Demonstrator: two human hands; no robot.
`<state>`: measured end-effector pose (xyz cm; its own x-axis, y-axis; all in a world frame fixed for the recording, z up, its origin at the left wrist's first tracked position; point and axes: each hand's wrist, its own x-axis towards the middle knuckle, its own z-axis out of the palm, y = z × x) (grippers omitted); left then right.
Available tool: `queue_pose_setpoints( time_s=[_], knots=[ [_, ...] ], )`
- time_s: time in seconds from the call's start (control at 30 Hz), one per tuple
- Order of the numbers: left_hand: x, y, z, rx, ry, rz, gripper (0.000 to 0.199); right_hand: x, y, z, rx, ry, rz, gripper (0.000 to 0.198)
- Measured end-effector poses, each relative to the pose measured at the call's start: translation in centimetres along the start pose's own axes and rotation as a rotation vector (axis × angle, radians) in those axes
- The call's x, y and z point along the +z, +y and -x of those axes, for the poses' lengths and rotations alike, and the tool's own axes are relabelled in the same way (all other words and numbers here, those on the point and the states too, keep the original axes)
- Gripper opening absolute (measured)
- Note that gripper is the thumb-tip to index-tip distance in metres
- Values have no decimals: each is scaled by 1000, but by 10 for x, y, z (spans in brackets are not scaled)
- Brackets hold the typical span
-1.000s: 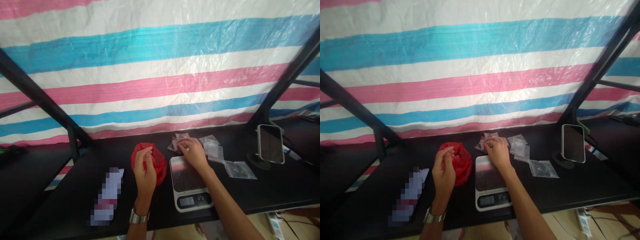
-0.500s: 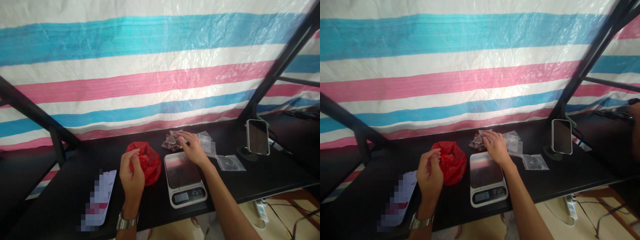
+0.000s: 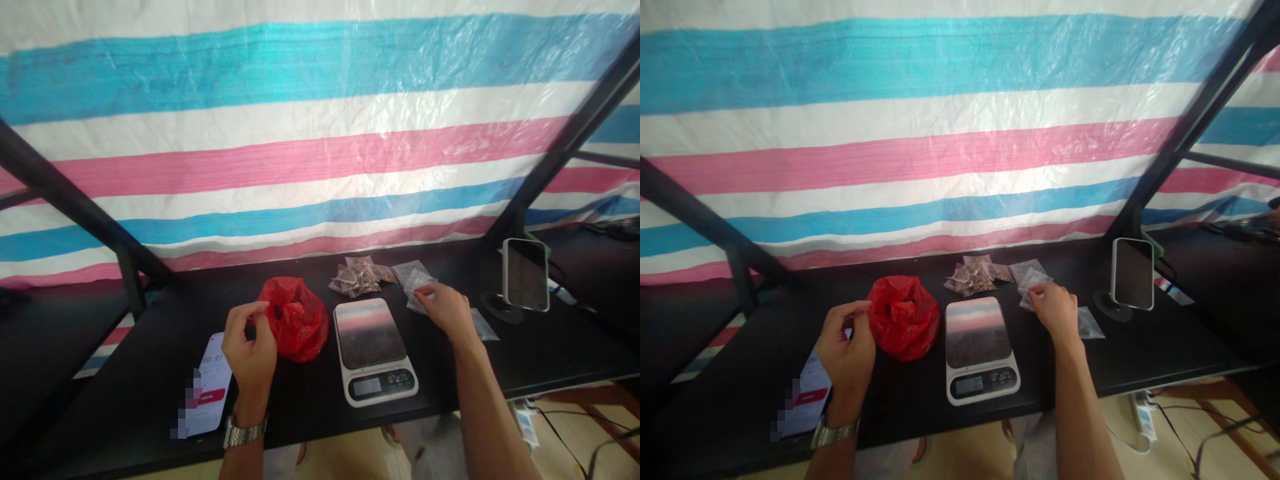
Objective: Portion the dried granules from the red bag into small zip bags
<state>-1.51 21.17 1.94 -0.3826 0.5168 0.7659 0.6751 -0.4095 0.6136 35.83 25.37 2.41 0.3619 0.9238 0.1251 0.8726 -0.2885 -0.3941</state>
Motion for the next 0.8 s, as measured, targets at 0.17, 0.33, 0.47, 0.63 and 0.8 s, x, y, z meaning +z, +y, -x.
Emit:
queue_pose_setpoints(
  time_s=[0.17,0.33,0.47,0.63,0.8],
  knots=[
    [1,25,3,218,-71,-13,10,-22,-37,16,-61,78,-465,36],
    [19,56,25,306,-343,-43,76,-17,-117,69,-336,-368,-1028,37],
    [27,53,33,319,-328,0,60,-7,-148,95,-338,-627,-1138,24],
    [14,42,25,296,-377,38,56,-16,-139,91,-348,-589,-1027,27],
    [9,46,28,206,-545,81,92,-18,-129,85,-377,-626,-972,32]
  ],
)
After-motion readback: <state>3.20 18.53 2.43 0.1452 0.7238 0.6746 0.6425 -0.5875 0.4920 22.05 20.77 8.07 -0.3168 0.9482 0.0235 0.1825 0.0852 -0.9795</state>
